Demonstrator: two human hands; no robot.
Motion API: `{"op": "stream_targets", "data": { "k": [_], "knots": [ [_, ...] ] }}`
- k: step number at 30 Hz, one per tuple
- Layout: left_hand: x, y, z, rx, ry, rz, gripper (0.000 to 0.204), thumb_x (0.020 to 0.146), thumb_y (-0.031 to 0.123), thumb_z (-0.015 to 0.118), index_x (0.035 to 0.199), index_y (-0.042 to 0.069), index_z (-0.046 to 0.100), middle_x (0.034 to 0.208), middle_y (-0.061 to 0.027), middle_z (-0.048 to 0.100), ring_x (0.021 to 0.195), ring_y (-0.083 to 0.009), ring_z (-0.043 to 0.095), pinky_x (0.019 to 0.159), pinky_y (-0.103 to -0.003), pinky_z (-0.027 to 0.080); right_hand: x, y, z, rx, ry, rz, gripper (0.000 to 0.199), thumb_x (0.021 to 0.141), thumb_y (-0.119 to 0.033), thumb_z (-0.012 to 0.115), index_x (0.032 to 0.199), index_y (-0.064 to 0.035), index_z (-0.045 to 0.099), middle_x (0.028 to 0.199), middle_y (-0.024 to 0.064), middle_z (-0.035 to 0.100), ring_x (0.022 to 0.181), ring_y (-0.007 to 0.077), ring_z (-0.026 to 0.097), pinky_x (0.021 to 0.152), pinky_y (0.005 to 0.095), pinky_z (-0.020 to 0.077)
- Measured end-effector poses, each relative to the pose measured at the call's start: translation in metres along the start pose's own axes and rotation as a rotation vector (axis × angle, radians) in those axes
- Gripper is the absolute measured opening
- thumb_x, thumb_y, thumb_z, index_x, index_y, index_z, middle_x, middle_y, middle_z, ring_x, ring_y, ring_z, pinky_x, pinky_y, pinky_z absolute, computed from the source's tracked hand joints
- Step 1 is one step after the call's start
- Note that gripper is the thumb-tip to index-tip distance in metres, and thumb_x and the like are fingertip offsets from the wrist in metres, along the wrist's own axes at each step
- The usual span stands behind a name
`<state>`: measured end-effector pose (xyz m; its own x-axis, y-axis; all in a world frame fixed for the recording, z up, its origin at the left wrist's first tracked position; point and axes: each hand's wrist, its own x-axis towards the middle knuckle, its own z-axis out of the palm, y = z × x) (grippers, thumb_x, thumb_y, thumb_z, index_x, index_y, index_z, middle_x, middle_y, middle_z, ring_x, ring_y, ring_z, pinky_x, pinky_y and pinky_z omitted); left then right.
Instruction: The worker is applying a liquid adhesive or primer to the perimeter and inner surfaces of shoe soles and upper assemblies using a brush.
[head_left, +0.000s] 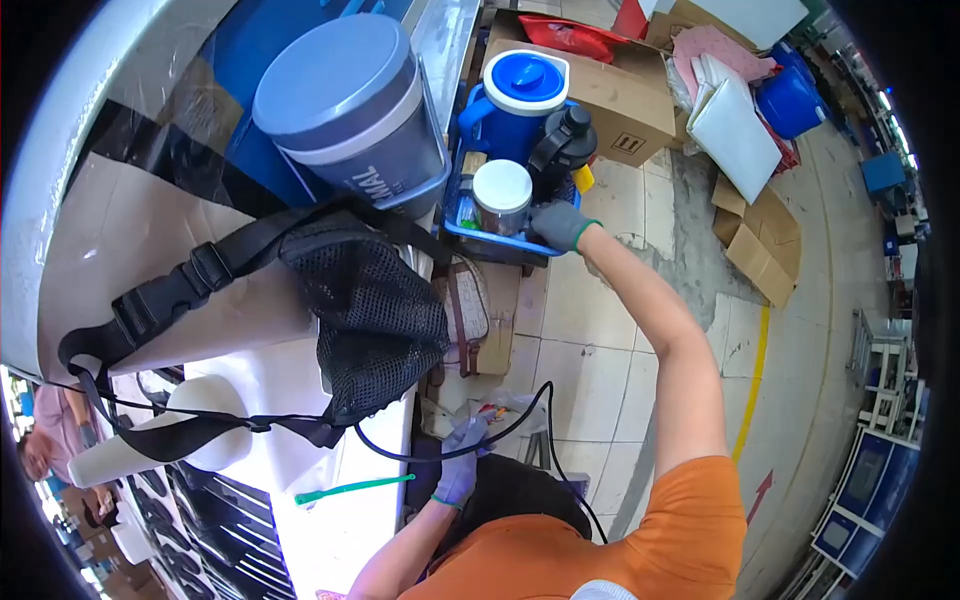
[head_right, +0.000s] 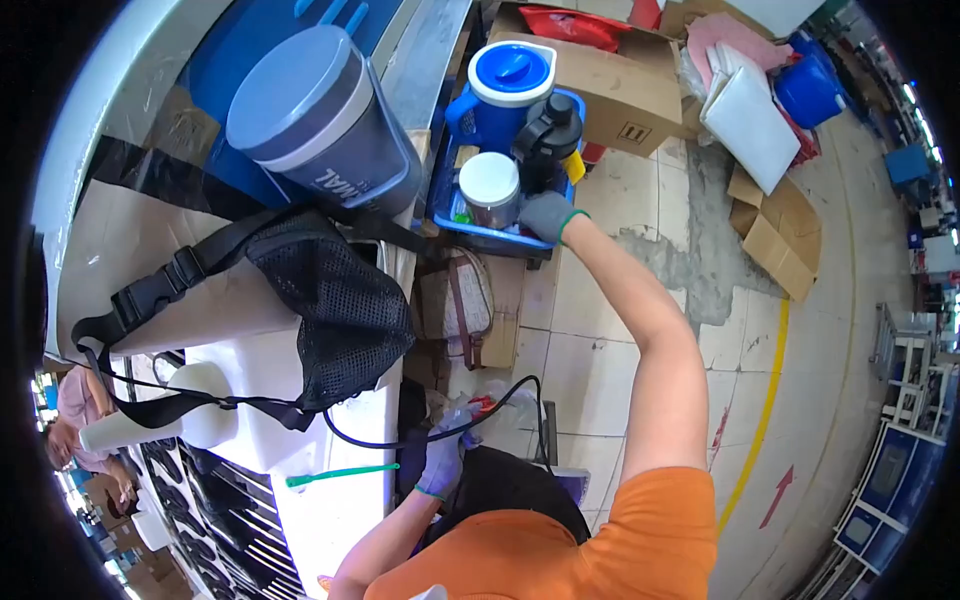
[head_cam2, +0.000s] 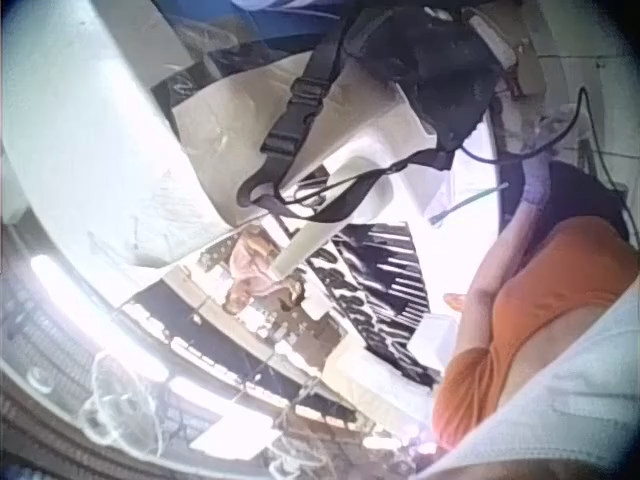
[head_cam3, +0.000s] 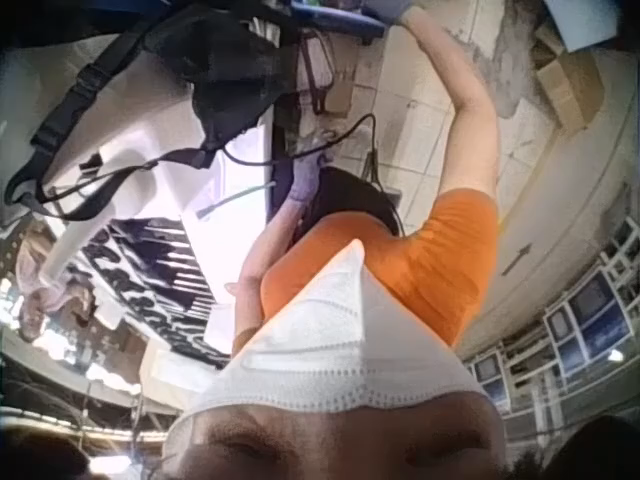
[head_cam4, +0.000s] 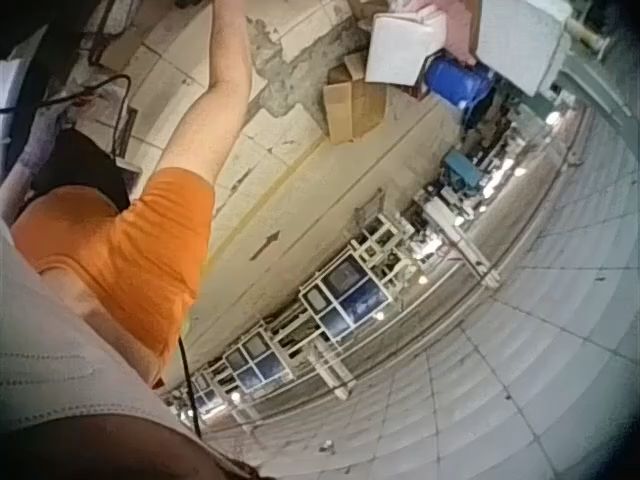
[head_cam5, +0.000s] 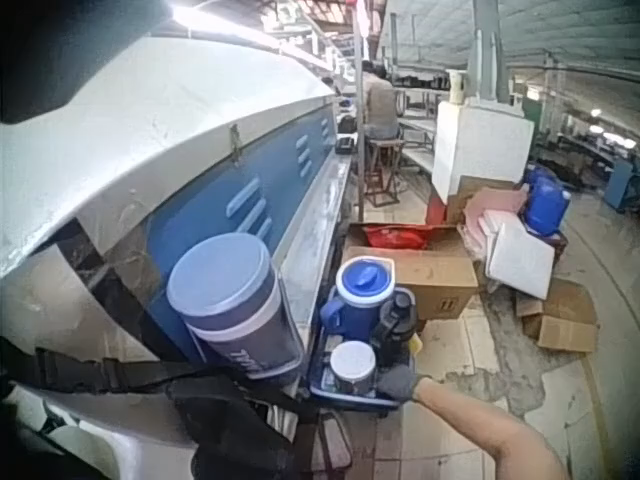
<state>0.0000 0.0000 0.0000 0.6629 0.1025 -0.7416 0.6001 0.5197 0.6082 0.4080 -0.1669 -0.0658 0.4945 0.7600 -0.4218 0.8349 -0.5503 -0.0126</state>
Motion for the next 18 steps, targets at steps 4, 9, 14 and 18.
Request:
{"op": "stream_targets", "data": {
  "k": [4, 9, 14, 18],
  "knots": [
    [0.001, 0.001, -0.003, -0.020, -0.015, 0.033, 0.032, 0.094, 0.028, 0.060, 0.113, 0.004, 0.067, 0.071, 0.0047, 0.054, 0.063, -0.0047, 0.049, 0.058, -0.020, 0.037, -0.004, -0.002, -0.003, 0.112, 0.155, -0.054, 0.020, 0.081, -0.013, 0.055, 0.096, -0.0093, 0.068, 0.101, 0.0171, 0.064, 0.095, 0.0332, 0.063, 0.080, 0.0419, 0.0511],
    [0.001, -0.002, 0.001, -0.015, 0.041, 0.018, 0.031, 0.095, 0.028, 0.059, 0.112, 0.004, 0.068, 0.069, 0.0053, 0.053, 0.062, -0.0048, 0.049, 0.059, -0.019, 0.041, 0.008, -0.003, 0.011, 0.135, 0.171, 0.050, 0.019, 0.082, -0.014, 0.053, 0.090, -0.0080, 0.068, 0.093, 0.0181, 0.067, 0.088, 0.0345, 0.066, 0.075, 0.0438, 0.0528],
    [-0.004, -0.003, 0.003, -0.006, 0.029, 0.022, 0.030, 0.094, 0.030, 0.059, 0.111, 0.006, 0.069, 0.068, 0.0057, 0.052, 0.063, -0.0043, 0.050, 0.059, -0.019, 0.043, 0.013, -0.010, 0.014, 0.073, 0.140, 0.124, 0.020, 0.082, -0.014, 0.053, 0.088, -0.0072, 0.070, 0.092, 0.0183, 0.068, 0.088, 0.0341, 0.067, 0.075, 0.0437, 0.0537],
    [-0.003, -0.011, 0.002, 0.006, 0.040, 0.029, 0.032, 0.095, 0.032, 0.057, 0.112, 0.007, 0.069, 0.069, 0.0054, 0.054, 0.064, -0.0043, 0.051, 0.059, -0.019, 0.042, 0.014, -0.011, 0.018, 0.130, 0.131, 0.306, 0.019, 0.077, -0.020, 0.060, 0.088, -0.0075, 0.070, 0.091, 0.0192, 0.068, 0.084, 0.0354, 0.066, 0.072, 0.0446, 0.0536]
  ]
}}
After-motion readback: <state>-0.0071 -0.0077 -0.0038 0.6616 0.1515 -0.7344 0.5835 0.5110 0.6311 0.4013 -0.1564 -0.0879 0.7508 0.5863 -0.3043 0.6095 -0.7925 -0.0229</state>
